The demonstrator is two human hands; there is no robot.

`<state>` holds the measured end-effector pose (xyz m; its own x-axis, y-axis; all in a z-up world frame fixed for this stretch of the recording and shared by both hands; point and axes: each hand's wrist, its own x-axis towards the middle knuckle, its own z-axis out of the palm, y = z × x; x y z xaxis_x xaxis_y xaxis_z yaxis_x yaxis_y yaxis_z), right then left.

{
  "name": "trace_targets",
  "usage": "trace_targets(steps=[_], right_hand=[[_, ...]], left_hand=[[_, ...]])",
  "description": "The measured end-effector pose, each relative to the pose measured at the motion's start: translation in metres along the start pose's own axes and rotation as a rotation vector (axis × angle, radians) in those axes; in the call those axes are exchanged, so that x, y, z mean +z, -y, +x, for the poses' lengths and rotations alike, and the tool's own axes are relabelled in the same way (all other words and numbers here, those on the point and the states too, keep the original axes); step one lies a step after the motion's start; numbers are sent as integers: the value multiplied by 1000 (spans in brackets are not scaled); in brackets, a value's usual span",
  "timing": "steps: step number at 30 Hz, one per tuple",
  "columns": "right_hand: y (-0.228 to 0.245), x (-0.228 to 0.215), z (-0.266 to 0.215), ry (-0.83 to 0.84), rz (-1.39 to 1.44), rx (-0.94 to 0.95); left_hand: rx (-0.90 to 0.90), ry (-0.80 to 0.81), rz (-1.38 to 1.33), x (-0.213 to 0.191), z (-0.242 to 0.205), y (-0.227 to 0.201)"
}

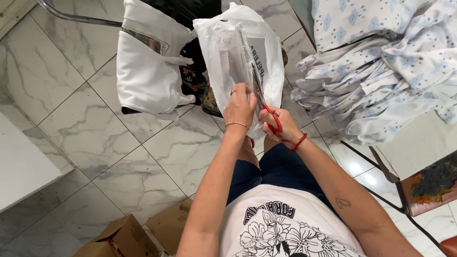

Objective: The person folds a patterned baby garment and places it into a white box with a clear window. They then open a plastic bag containing flat white inserts, cut the bag with scissors, and remove the inserts to place them into the box.

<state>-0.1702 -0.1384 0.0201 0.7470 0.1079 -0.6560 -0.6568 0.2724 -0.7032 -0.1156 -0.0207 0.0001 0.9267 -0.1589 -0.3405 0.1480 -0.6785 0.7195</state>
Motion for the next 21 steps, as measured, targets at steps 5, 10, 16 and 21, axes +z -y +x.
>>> trace_targets(steps=[5, 10, 16, 21], right_hand=[[-5, -5, 6, 19, -78, -43], [-23, -3, 41, 32, -67, -66], [-5, 6, 50, 51, -85, -66], [-2, 8, 46, 69, -88, -43]], left_hand=[[8, -41, 303, -1, -1, -9], [-5, 64, 282, -10, -8, -3], [-16, 128, 246, -23, -2, 1], [-51, 125, 166, -29, -7, 2]])
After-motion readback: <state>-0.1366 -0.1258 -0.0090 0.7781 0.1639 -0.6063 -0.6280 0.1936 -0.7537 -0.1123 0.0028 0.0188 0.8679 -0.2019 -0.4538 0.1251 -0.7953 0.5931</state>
